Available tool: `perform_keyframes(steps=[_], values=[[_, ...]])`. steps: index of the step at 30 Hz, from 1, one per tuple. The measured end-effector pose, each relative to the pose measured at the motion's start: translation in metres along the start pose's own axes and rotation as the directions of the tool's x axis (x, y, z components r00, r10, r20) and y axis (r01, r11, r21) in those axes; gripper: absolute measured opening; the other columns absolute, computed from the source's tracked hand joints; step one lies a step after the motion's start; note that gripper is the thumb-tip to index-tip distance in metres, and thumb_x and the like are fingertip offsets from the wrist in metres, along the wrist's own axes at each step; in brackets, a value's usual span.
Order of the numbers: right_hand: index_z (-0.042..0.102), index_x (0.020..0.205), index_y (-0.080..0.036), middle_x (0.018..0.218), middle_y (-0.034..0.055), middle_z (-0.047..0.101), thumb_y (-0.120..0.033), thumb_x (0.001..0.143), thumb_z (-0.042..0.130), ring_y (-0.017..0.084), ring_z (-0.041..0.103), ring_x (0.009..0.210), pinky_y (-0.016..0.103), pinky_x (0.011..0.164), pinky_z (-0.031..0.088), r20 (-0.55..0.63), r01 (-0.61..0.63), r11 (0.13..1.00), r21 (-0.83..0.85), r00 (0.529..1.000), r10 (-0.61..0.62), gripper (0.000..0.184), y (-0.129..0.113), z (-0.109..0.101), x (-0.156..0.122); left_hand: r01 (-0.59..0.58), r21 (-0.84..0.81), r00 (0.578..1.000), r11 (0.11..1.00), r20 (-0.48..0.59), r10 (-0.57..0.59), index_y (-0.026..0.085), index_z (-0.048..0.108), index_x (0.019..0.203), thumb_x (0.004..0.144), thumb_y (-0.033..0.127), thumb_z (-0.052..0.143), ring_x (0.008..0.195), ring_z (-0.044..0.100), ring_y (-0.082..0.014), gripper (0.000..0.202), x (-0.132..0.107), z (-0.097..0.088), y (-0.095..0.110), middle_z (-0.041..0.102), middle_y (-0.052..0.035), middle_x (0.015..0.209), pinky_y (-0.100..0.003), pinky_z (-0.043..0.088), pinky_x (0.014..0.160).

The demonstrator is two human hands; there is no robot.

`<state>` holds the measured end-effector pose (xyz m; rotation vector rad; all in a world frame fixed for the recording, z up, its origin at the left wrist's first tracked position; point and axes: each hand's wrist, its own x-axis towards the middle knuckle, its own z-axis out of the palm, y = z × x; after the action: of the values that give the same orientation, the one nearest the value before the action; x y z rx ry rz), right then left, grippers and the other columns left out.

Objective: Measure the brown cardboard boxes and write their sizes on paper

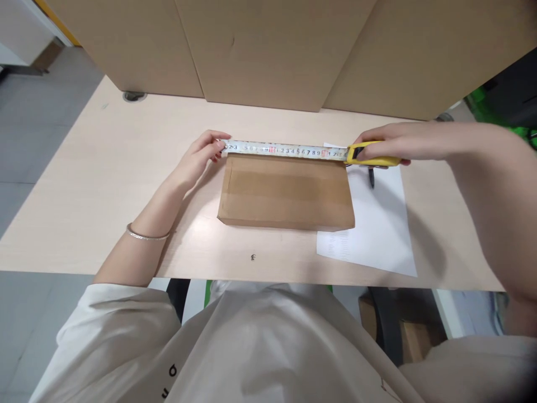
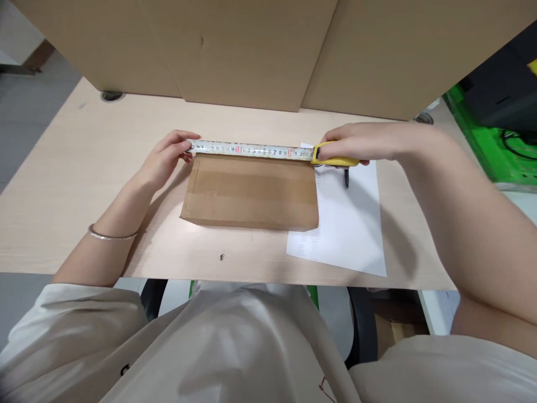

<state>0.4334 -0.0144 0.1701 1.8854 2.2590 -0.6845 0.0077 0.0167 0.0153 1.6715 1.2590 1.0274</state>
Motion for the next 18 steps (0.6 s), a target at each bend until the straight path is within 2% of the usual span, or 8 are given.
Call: perform_keyframes(steps=[2,4,6,8,10,12,15,18], values=[[0.077,0.111,-0.018,0.092,0.0092,0.074,-0.046,0.106,0.071,0.022,0.065,0.075,0.035,0.069,0.043,0.004,-0.108,0.992,-0.065,0.994,0.108,0.029,-0.017,0.006,-0.010,-0.156,0.131,0.971,0.979,-0.161,0.177,0.027,0.068,0.133,0.100,0.071,0.072,0.095,0.062,-0.0205,0.056,0.003,-0.009,-0.003,0.062,-0.0027,0.099,-0.041,0.057,0.090],[0.075,0.121,-0.017,0.107,0.0144,0.077,-0.051,0.100,0.076,0.029,0.070,0.090,0.037,0.074,0.045,-0.120,-0.099,0.986,-0.135,0.989,0.083,0.040,-0.032,0.017,-0.017,-0.311,0.351,0.847,0.883,-0.319,0.425,0.026,0.064,0.137,0.096,0.091,0.065,0.097,0.058,-0.0206,0.077,-0.001,-0.013,0.006,0.060,-0.0029,0.103,-0.044,0.055,0.095],[0.076,0.122,-0.018,0.118,0.0170,0.078,-0.054,0.096,0.076,0.036,0.072,0.100,0.040,0.078,0.047,-0.220,-0.022,0.980,-0.200,0.975,-0.023,0.044,-0.041,0.034,-0.021,-0.422,0.573,0.696,0.703,-0.293,0.656,0.022,0.064,0.136,0.104,0.090,0.051,0.103,0.059,-0.0230,0.076,-0.016,-0.006,0.029,0.064,-0.0065,0.111,-0.047,0.052,0.099],[0.077,0.121,-0.020,0.124,0.0166,0.080,-0.055,0.095,0.073,0.038,0.073,0.105,0.042,0.082,0.051,-0.277,0.041,0.971,-0.234,0.955,-0.107,0.044,-0.045,0.052,-0.021,-0.594,0.649,0.627,0.475,0.003,0.779,0.022,0.067,0.133,0.118,0.061,0.046,0.102,0.064,-0.0248,0.047,-0.039,0.013,0.060,0.067,-0.0068,0.104,-0.047,0.051,0.096],[0.078,0.121,-0.020,0.125,0.0168,0.081,-0.058,0.094,0.074,0.039,0.074,0.107,0.044,0.085,0.053,-0.326,0.054,0.968,-0.247,0.936,-0.135,0.047,-0.047,0.069,-0.021,-0.791,0.586,0.430,0.176,0.327,0.842,0.025,0.070,0.125,0.119,0.043,0.050,0.083,0.064,-0.0195,0.027,-0.065,0.041,0.090,0.071,-0.0029,0.095,-0.038,0.045,0.074],[0.078,0.121,-0.018,0.122,0.0190,0.081,-0.061,0.094,0.075,0.042,0.073,0.112,0.047,0.089,0.054,-0.370,0.048,0.965,-0.260,0.918,-0.145,0.051,-0.048,0.079,-0.023,-0.852,0.523,0.321,-0.018,0.550,0.771,0.021,0.073,0.124,0.121,0.044,0.053,0.095,0.075,-0.0188,0.031,-0.087,0.070,0.108,0.080,-0.0043,0.102,-0.034,0.052,0.076],[0.079,0.127,-0.017,0.125,0.0202,0.082,-0.067,0.099,0.071,0.046,0.070,0.126,0.052,0.098,0.056,-0.400,0.107,0.959,-0.263,0.892,-0.210,0.058,-0.048,0.079,-0.028,-0.858,0.508,0.337,-0.073,0.665,0.666,0.009,0.071,0.144,0.121,0.048,0.054,0.131,0.079,-0.0274,0.048,-0.106,0.100,0.111,0.084,-0.0157,0.136,-0.040,0.062,0.109],[0.076,0.141,-0.016,0.141,0.0209,0.078,-0.063,0.109,0.059,0.044,0.070,0.132,0.054,0.108,0.056,-0.458,0.095,0.979,-0.183,0.873,-0.170,0.059,-0.037,0.065,-0.033,-0.813,0.583,0.476,0.004,0.661,0.580,0.002,0.062,0.160,0.119,0.028,0.054,0.151,0.072,-0.0364,0.049,-0.110,0.108,0.098,0.075,-0.0246,0.158,-0.051,0.058,0.127]])
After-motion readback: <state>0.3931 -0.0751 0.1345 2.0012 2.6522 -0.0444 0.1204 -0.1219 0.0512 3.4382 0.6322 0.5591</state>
